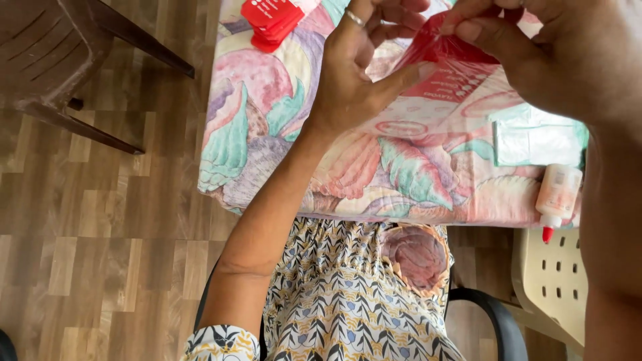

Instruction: The person is organizing stacks of printed bags, folding them, and packing them into larger plastic bags on a table.

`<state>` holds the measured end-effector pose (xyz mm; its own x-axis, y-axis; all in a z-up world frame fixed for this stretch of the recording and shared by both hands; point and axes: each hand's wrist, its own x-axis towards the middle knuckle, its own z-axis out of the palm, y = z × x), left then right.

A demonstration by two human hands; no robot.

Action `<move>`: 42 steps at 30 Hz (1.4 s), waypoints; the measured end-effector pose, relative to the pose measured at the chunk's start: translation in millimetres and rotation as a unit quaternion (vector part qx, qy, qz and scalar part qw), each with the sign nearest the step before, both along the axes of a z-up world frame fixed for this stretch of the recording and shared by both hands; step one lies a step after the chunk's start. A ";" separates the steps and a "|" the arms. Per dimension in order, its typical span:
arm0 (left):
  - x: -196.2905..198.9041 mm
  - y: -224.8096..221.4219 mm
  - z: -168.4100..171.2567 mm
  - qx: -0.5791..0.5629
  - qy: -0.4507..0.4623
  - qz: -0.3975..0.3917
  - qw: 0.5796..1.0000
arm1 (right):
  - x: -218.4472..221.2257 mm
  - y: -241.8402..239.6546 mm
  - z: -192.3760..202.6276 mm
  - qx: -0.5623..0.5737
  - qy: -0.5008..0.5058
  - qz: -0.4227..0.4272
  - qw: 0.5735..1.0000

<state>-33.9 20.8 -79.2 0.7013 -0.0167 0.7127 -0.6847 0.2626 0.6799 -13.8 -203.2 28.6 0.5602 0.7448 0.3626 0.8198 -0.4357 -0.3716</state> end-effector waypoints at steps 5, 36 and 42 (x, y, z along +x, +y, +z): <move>-3.8 9.9 15.6 0.121 -0.068 0.064 0.988 | -4.8 2.1 5.8 -0.018 -0.027 -0.032 0.999; 12.0 21.6 50.4 0.257 -0.210 0.010 0.943 | 1.3 -19.7 -8.6 0.034 -0.145 -0.042 0.988; 6.0 25.2 60.2 0.301 -0.195 0.052 0.932 | -60.4 -24.8 -1.8 0.157 -0.208 -0.175 0.949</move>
<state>-27.9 46.0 -19.1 0.4105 -0.4422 0.7975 -0.9113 -0.1682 0.3758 -74.2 -228.0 26.8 0.5137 0.3574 0.7800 0.7490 -0.6303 -0.2044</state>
